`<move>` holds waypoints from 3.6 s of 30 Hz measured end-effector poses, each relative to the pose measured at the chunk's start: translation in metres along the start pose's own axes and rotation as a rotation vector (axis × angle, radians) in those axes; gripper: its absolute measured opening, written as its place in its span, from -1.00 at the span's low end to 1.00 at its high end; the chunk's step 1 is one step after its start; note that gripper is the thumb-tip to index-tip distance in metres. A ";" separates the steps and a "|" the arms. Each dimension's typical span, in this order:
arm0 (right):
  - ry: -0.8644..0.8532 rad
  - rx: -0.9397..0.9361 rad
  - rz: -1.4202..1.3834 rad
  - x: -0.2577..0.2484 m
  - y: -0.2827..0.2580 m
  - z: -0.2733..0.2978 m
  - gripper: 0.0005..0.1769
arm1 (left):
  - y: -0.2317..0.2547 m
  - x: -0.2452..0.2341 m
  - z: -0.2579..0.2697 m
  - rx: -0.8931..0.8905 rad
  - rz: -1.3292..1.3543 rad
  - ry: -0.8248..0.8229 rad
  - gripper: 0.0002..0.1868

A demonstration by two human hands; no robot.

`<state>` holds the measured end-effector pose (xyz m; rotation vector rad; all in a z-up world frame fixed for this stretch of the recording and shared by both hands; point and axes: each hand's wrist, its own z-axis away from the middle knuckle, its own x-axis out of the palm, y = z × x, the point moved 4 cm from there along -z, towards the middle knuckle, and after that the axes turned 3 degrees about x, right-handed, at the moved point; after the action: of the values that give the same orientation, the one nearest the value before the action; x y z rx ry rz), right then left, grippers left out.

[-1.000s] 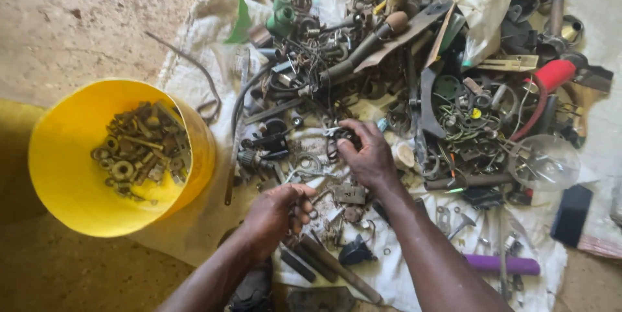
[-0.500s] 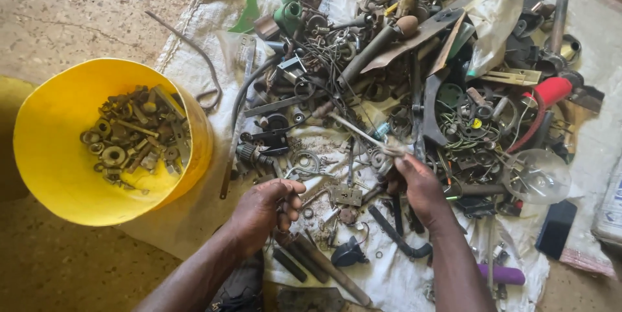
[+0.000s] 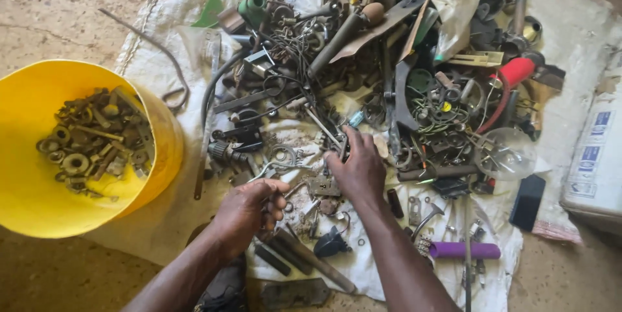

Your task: Sorting through a pile of miscellaneous metal hardware and placing selected items into a yellow bucket

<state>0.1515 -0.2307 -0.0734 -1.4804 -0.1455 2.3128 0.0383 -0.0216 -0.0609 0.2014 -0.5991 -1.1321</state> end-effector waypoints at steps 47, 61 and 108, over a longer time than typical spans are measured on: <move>-0.038 -0.706 0.269 0.023 -0.073 -0.034 -0.58 | 0.000 -0.005 0.001 0.057 0.032 0.018 -0.67; 0.045 0.025 -0.134 0.011 -0.081 -0.065 -0.23 | 0.004 0.001 0.007 -0.027 -0.036 0.036 -0.65; 0.061 -0.363 -0.323 -0.009 -0.013 0.012 -0.70 | 0.000 -0.008 -0.014 0.245 0.226 -0.057 -0.65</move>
<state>0.1475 -0.2209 -0.0567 -1.5538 -0.7635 2.0499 0.0441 -0.0161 -0.0755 0.3044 -0.7912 -0.8473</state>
